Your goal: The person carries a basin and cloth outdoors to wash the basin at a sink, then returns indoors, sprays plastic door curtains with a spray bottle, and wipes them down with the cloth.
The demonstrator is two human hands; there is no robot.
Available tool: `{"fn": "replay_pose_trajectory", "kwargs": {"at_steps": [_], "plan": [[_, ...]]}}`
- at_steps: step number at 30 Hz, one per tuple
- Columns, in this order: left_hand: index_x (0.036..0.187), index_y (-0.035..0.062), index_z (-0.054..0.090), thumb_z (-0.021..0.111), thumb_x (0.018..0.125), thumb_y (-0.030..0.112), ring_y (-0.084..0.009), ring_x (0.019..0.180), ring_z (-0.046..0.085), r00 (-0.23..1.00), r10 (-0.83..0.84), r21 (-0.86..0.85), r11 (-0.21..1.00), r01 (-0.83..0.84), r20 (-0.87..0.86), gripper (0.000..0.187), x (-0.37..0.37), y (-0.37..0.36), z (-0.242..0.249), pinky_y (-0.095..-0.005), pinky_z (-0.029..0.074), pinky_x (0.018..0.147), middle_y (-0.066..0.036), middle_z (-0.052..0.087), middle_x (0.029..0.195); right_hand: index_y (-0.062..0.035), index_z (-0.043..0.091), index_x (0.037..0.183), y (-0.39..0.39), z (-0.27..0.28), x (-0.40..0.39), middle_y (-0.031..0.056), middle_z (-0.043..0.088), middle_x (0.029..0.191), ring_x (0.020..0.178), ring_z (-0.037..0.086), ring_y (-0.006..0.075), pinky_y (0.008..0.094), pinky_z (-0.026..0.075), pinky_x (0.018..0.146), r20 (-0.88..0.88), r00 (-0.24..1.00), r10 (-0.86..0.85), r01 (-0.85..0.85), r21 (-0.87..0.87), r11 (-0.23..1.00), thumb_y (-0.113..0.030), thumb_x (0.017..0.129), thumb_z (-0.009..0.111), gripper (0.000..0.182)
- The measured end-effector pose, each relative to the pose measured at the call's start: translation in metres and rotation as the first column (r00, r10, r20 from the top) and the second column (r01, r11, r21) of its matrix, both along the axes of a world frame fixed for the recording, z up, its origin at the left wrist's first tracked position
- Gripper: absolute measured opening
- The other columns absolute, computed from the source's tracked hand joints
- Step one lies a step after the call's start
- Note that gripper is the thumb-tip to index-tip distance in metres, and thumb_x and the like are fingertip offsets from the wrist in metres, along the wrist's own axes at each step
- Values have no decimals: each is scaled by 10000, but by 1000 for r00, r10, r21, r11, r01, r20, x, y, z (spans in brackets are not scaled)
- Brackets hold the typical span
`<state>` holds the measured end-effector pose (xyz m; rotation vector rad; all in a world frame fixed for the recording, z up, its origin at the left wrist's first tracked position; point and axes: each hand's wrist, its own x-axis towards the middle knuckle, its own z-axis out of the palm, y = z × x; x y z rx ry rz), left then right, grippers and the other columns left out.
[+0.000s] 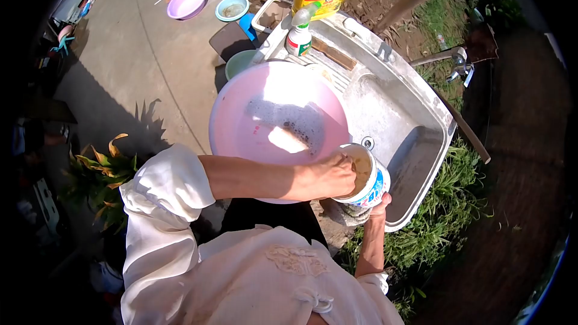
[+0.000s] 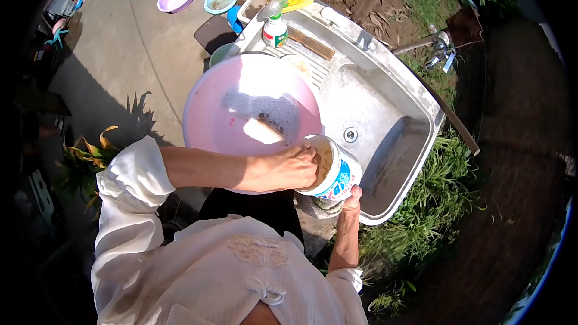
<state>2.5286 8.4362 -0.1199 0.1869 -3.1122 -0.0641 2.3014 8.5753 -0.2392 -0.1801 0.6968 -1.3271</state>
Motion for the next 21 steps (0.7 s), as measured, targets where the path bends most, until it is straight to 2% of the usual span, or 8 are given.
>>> {"fn": "replay_pose_trajectory", "kwargs": {"at_steps": [3,5,9,11,13,16,19,21], "plan": [[792,-20,598,575,707,78,-241,889,573,994,-22,89,996,32,-105,132,4,-2,-18,-327,468,752,-125,601,840,-3,443,1282,3,-6,-2,125,560,1208,1050,568,274,411,459,936,-196,980,41,-40,9,999,-512,607,725,891],[828,-26,590,566,714,71,-246,934,563,999,-16,109,994,13,29,151,1,-8,-17,-335,474,761,-131,589,878,-3,438,1285,0,-4,-1,124,562,1203,1046,569,274,409,461,930,-198,980,21,-22,-6,1000,-495,621,721,874],[906,-43,576,568,728,39,-279,944,570,961,138,358,932,-44,-240,196,20,-39,-21,-370,478,821,-144,568,904,0,421,1293,0,3,-1,126,555,1206,1045,568,273,407,463,917,-215,975,-46,53,29,998,-486,641,710,862],[924,-8,597,572,789,71,-329,899,594,933,356,633,709,-311,60,159,25,-66,-13,-406,455,849,-166,590,880,8,421,1292,6,-7,-9,123,567,1193,1033,580,272,391,470,912,-213,972,-103,116,46,992,-455,633,738,866],[931,-5,613,623,767,120,-348,872,599,848,529,640,643,-422,28,206,49,-86,-66,-419,451,839,-186,630,906,4,430,1283,13,-9,-14,118,565,1188,1025,573,270,409,464,899,-282,944,-172,179,0,984,-524,682,677,837],[896,-13,614,572,782,80,-351,867,597,655,711,461,505,-730,257,153,83,-102,-156,-423,472,774,-194,626,896,-14,436,1282,27,-23,-28,114,560,1194,1042,560,268,410,459,898,-340,898,-280,296,-4,955,-559,689,649,833],[806,10,598,533,775,50,-344,832,597,564,825,404,528,-747,-35,83,80,-96,-190,-416,488,741,-186,596,846,-16,434,1285,34,-16,-30,112,558,1196,1046,555,270,414,450,909,-386,860,-334,350,-29,936,-578,686,638,846],[845,21,588,483,802,41,-302,906,573,700,713,304,676,-672,-36,116,73,-87,-207,-372,484,784,-160,566,926,-21,432,1288,43,-22,-38,115,554,1199,1048,552,267,417,446,916,-416,847,-332,357,-19,934,-621,691,598,863]]}}
